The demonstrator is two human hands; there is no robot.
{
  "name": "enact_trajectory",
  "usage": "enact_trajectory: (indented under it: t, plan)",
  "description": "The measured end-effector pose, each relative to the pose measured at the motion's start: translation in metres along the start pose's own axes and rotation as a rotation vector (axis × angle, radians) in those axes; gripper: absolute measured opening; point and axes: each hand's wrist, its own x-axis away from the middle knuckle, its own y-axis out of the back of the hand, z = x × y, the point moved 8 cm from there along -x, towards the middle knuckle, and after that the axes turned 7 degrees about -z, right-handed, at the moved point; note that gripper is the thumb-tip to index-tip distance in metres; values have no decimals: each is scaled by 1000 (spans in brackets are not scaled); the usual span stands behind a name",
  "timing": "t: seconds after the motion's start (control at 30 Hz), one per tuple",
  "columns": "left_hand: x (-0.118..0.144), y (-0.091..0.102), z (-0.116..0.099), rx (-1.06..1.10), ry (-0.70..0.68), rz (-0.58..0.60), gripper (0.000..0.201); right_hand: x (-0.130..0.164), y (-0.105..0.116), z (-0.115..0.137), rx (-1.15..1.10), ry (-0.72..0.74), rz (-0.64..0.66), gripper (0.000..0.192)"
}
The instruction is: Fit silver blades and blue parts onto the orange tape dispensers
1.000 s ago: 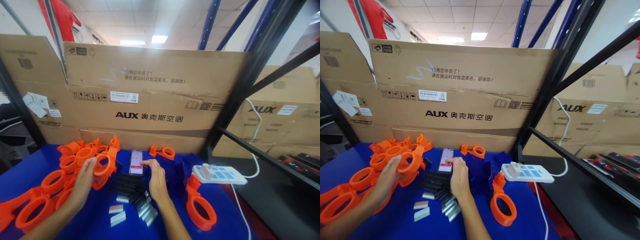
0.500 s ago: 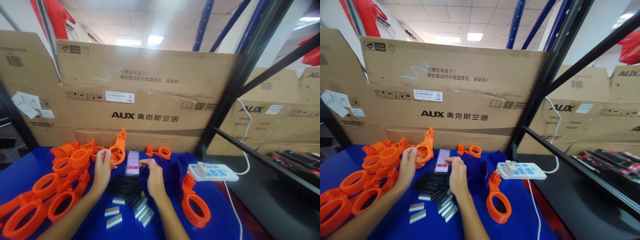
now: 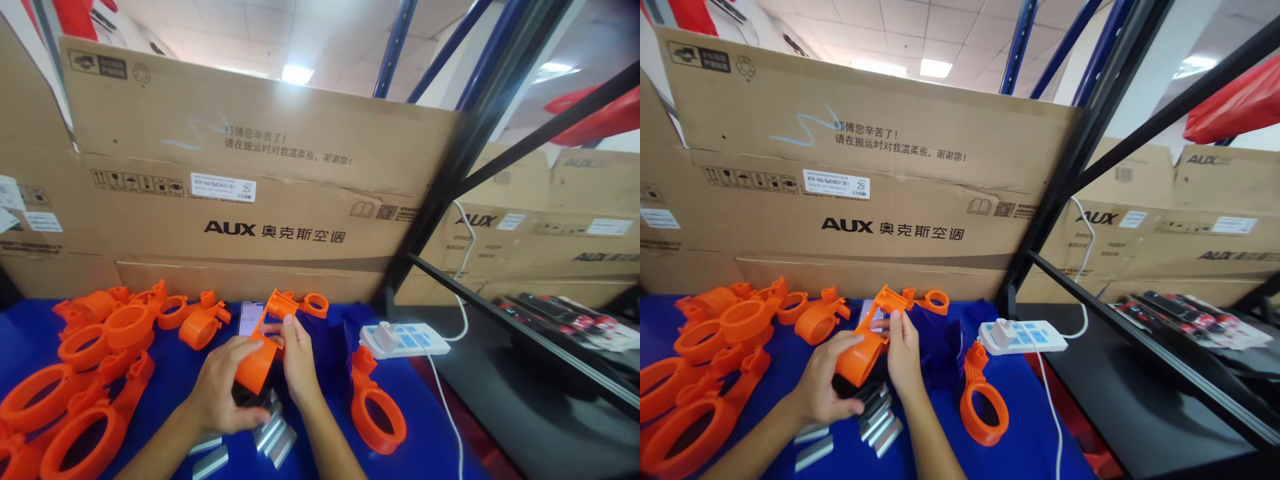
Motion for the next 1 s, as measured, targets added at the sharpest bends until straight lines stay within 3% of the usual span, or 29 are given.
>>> enact_trajectory:
  t: [0.07,0.13,0.23,0.3,0.37,0.47,0.53,0.63,0.73,0.83,1.0]
  plan:
    - [-1,5,9,186,163,-75,89,0,-3,2,28,36,35,48]
    - [-2,6,21,340,394,-142,79,1,-9,4,94,80,97,49]
    - [-4,-12,30,592,701,-41,63,5,-18,6,285,186,191,46]
    - [-6,-18,33,729,823,-29,54,7,-21,10,440,271,224,41]
    - [-7,-12,41,772,905,-127,39,7,-18,15,564,317,226,37]
    - [-8,13,56,766,940,-371,27,8,-15,22,701,300,308,31]
    - [-9,31,62,767,911,-520,25,18,-24,25,859,349,472,18]
    - [-10,47,64,798,869,-643,22,46,-45,17,1029,442,766,9]
    - [-12,51,61,830,838,-663,21,76,-64,0,1109,469,973,28]
    - [-14,51,61,824,829,-657,19,90,-75,-15,1180,484,991,38]
    - [-15,53,64,815,830,-677,19,95,-81,-27,1208,504,995,20]
